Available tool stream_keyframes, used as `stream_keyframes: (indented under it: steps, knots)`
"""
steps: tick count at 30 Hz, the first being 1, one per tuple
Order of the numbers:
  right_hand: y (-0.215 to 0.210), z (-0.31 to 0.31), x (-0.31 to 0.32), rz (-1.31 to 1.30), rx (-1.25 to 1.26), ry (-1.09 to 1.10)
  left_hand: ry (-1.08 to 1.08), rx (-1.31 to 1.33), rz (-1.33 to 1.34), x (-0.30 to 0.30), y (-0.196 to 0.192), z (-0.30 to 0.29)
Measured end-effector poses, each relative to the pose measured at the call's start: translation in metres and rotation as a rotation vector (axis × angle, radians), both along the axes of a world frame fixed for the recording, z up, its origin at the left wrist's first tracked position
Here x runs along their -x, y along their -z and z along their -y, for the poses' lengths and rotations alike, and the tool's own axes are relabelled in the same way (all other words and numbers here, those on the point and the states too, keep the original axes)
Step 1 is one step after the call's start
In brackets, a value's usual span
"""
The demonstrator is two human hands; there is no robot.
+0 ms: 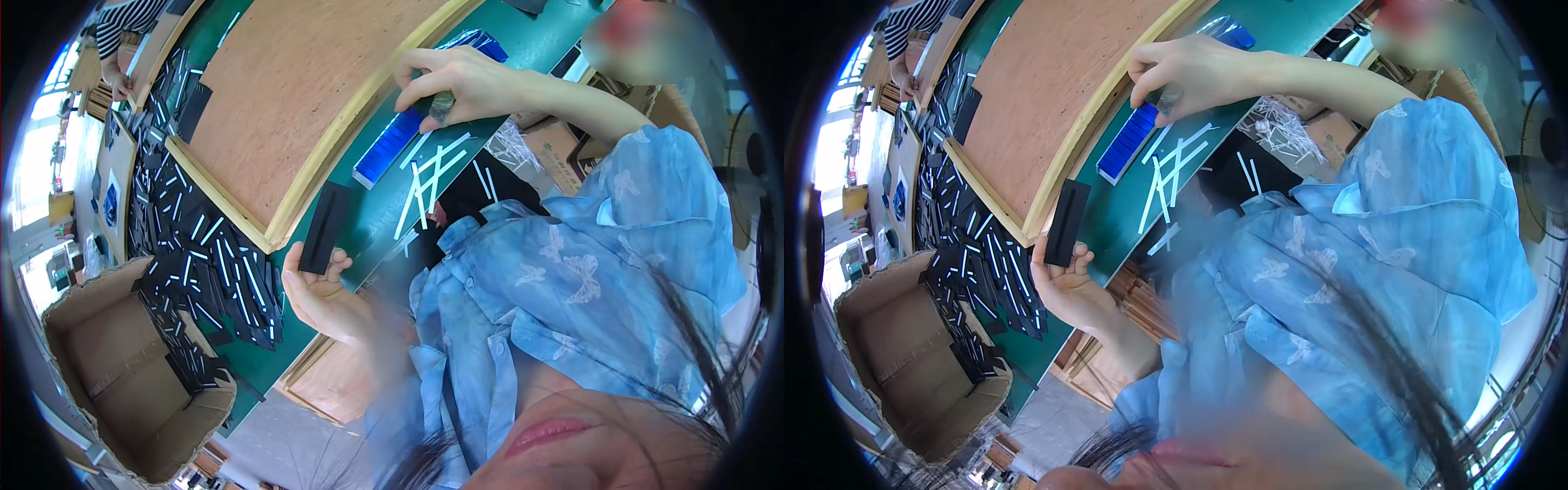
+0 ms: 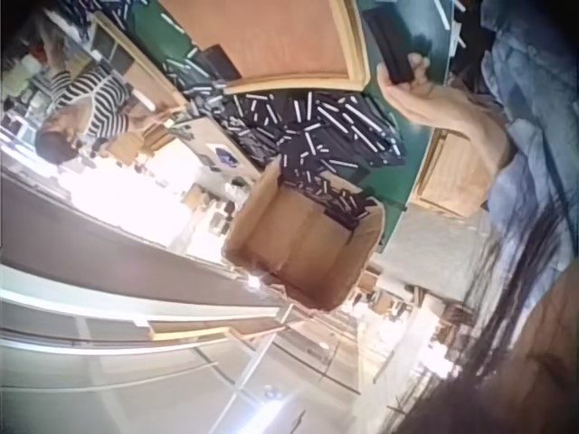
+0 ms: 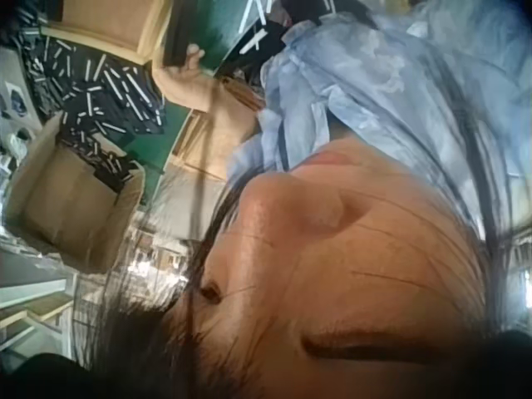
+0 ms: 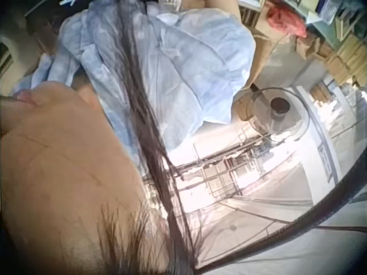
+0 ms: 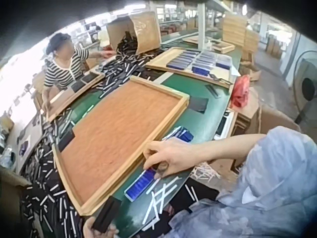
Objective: Manually assembling and sorting transformer components by wrapping or fitting black cores with blue components and placing them in a tray.
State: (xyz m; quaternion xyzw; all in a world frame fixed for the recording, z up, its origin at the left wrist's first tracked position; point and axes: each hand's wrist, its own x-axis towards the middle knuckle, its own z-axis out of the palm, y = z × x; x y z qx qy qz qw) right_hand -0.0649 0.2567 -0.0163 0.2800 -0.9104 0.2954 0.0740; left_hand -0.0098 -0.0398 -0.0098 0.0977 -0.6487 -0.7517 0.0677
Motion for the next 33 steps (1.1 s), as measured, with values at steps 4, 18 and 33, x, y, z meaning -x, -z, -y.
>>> stream_keyframes:
  steps: [4,18,33]
  knots:
    - [-0.011,0.003,-0.004,-0.114,-0.083,-0.026,-0.023,0.0,-0.008,0.0,0.001,0.002]
    - [-0.033,0.027,-0.02,-0.209,0.228,-0.235,0.225,-0.201,0.099,0.002,-0.009,-0.034]
    - [-0.046,0.03,-0.027,-0.139,0.275,-0.299,0.267,-0.232,0.118,0.002,-0.007,-0.03]
